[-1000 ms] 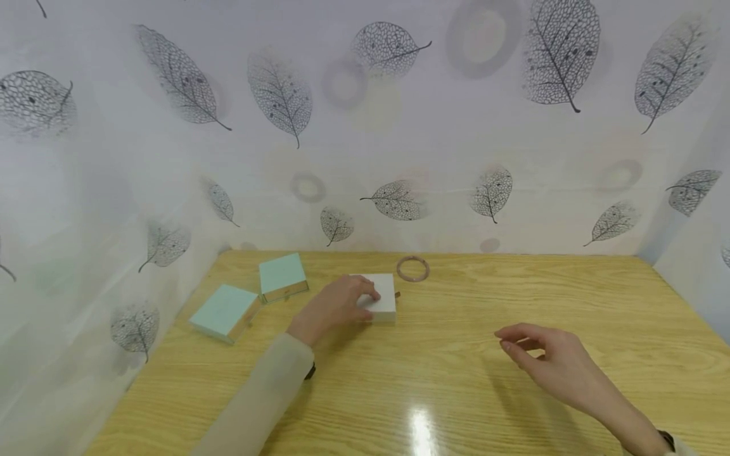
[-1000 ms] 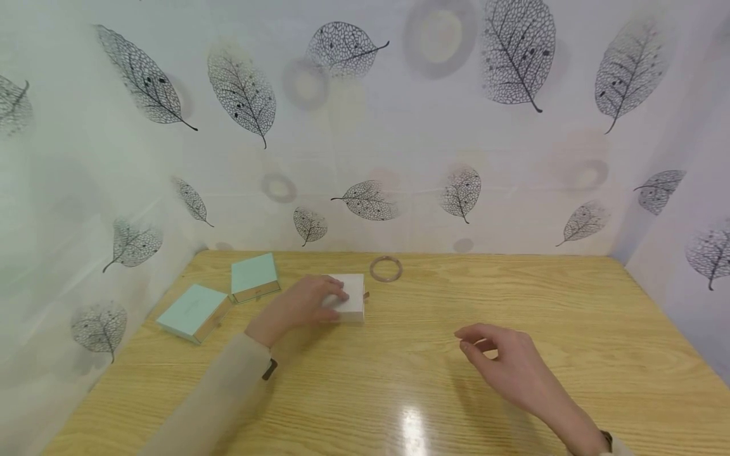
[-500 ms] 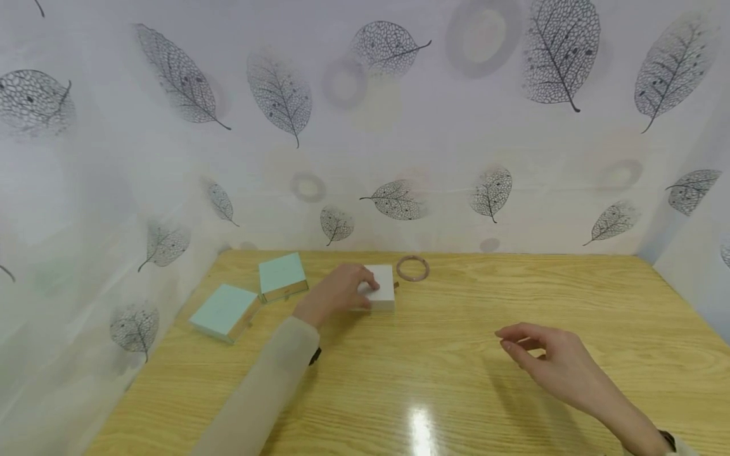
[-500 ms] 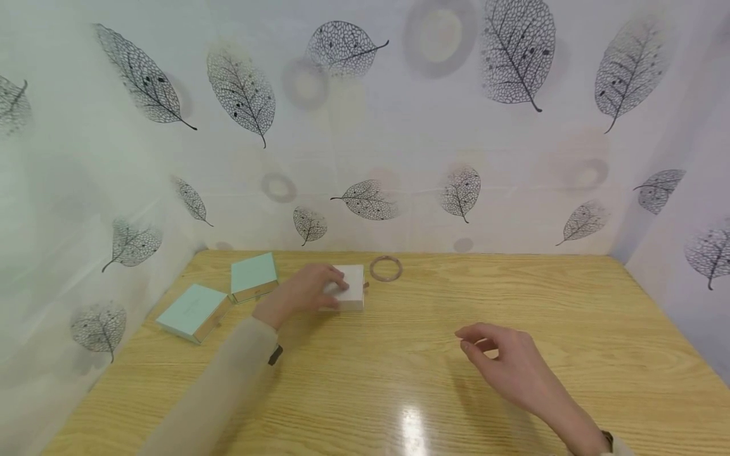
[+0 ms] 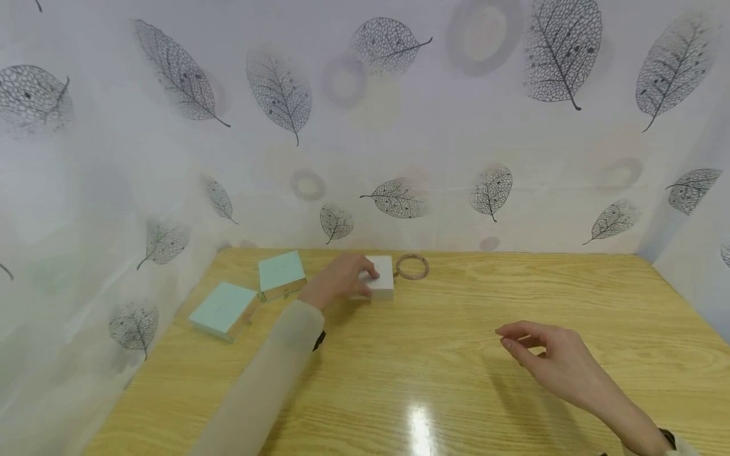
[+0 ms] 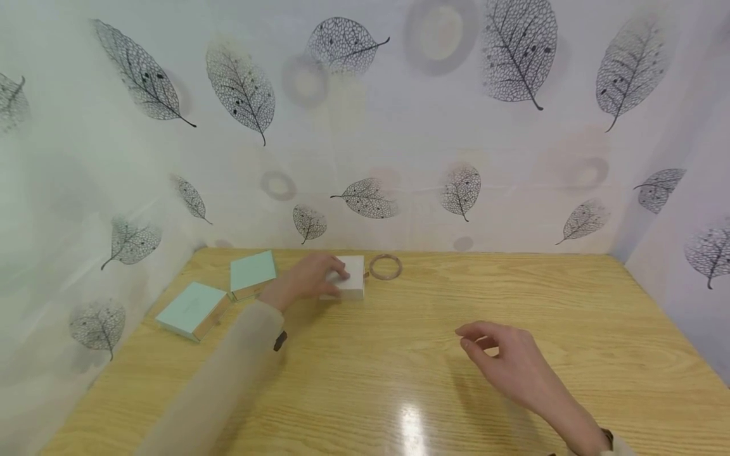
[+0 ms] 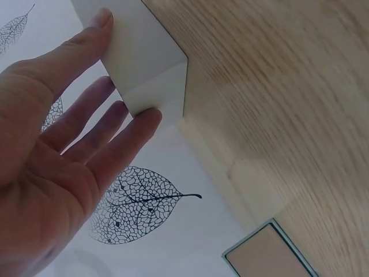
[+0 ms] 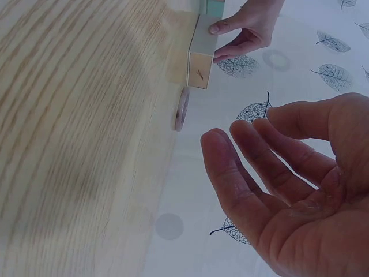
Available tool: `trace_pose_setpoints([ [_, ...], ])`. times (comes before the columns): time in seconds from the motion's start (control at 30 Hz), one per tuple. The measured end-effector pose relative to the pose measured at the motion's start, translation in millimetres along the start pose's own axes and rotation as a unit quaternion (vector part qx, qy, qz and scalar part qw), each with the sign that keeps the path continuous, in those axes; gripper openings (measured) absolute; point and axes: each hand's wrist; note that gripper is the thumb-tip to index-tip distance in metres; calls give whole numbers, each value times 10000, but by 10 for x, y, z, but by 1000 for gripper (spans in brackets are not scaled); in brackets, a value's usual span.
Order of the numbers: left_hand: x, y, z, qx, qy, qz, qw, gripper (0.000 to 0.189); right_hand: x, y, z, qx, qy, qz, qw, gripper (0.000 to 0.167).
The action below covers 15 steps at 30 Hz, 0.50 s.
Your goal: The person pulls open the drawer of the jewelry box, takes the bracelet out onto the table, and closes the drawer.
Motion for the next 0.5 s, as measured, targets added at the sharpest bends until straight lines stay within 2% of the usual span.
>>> trace_pose_setpoints([
  [0.5,-156,62,70,148,64,19,9999,39,-6,-7,30,0,46,-32,10000,16],
])
Point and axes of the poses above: each hand's wrist, its own x-axis away from the middle knuckle, its own y-axis out of the back of the hand, z = x × y, and after that the axes turned 5 degrees about -x, right-handed
